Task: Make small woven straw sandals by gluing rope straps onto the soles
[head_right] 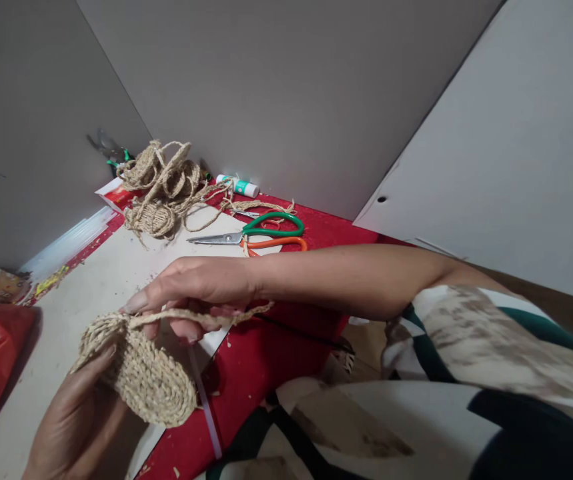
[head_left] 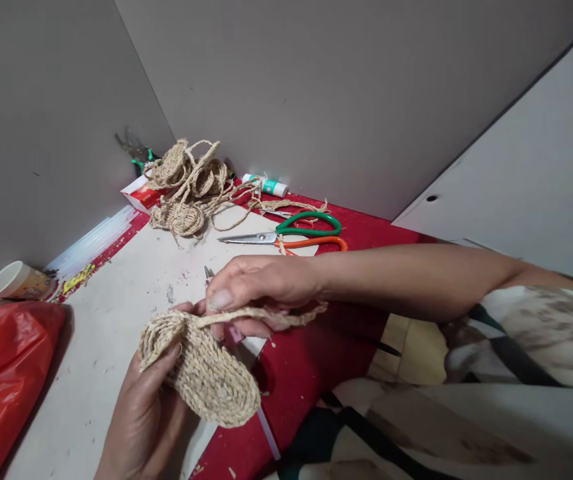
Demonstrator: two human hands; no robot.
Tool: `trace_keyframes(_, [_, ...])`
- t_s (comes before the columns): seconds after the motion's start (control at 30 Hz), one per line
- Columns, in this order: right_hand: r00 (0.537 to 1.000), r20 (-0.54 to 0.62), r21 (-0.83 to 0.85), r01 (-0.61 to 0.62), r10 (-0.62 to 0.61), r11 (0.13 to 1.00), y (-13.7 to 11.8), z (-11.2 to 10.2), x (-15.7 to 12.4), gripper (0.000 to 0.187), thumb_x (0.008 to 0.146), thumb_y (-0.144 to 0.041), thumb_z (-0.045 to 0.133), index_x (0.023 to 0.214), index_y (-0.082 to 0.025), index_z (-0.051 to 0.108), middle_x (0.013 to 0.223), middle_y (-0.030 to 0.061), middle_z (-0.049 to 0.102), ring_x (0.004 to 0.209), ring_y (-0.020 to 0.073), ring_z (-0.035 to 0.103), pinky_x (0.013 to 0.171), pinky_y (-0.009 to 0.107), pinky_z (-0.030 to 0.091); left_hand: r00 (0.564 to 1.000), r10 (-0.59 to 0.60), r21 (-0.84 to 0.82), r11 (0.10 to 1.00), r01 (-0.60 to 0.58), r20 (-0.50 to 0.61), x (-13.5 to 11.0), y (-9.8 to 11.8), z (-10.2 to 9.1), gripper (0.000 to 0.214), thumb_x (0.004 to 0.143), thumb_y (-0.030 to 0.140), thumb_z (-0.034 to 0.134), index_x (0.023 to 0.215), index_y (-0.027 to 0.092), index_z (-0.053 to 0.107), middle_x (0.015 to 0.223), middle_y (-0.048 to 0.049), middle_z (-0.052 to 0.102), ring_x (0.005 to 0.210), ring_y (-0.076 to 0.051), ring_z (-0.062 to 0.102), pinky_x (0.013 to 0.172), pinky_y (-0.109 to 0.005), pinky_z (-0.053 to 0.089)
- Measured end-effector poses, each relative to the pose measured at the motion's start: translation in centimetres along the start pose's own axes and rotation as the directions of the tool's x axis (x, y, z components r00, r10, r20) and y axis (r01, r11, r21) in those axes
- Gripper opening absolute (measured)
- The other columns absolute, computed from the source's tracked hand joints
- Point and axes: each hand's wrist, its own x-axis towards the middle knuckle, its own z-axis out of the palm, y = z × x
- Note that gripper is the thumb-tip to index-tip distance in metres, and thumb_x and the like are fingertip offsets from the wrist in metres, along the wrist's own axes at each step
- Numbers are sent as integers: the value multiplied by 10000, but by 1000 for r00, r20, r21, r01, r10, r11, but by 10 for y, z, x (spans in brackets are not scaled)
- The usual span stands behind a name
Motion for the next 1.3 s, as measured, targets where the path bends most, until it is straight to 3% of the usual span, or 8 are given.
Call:
trace_keyframes(0.1, [998,-4,-69,-55,55,996,1,2,1,454,823,-530,556,808,-85,645,522,-6,581,346,43,409,346,163,296,999,19,81,997,-15,-50,-2,1,11,485,721,199,725,1198,235,643,1079,-75,702,985,-266,656,860,-366,536])
trace_keyframes(0.23, [997,2,-102,-76,77,992,6,3,4,241,831,-315,593,710,-107,595,556,-24,587,406,47,487,400,154,360,990,3,132,991,16,-138,-4,1,22,486,689,202,748,1167,225,660,1019,-75,714,956,-266,663,825,-358,548])
trace_keyframes(0.33, [999,38,-94,-28,31,995,7,2,6,236,840,-189,514,625,-104,559,559,-22,584,431,40,499,429,150,388,987,-30,118,992,49,-156,-4,0,20,485,663,203,763,1139,226,673,973,-68,722,928,-268,672,808,-366,554])
trace_keyframes(0.67, [973,216,-7,-81,80,997,11,-8,12,192,748,-157,478,604,-80,577,600,43,648,513,104,614,483,190,473,987,-65,117,990,83,-146,-6,-4,19,394,681,200,745,1071,215,693,945,-67,724,899,-269,681,810,-384,552])
trace_keyframes(0.97, [944,316,21,-107,95,994,11,-10,9,179,661,-210,521,521,-144,432,662,75,685,612,151,667,551,232,504,985,-59,140,987,82,-160,-14,-2,33,322,666,179,748,984,212,712,887,-45,726,847,-244,687,793,-349,548])
trace_keyframes(1.1, [950,301,4,-89,83,996,11,-11,9,192,652,-213,526,510,-158,409,650,61,685,616,153,659,564,251,511,986,-52,166,983,78,-156,-16,-3,36,305,636,209,784,934,217,722,842,-42,729,819,-248,693,795,-357,545])
trace_keyframes(1.3, [966,247,-121,-42,71,992,6,-7,4,207,663,-194,510,502,-170,381,617,34,655,604,126,616,571,236,483,987,-148,202,967,157,-59,-19,-4,38,261,621,197,784,874,161,732,834,-99,728,855,-310,688,772,-406,554])
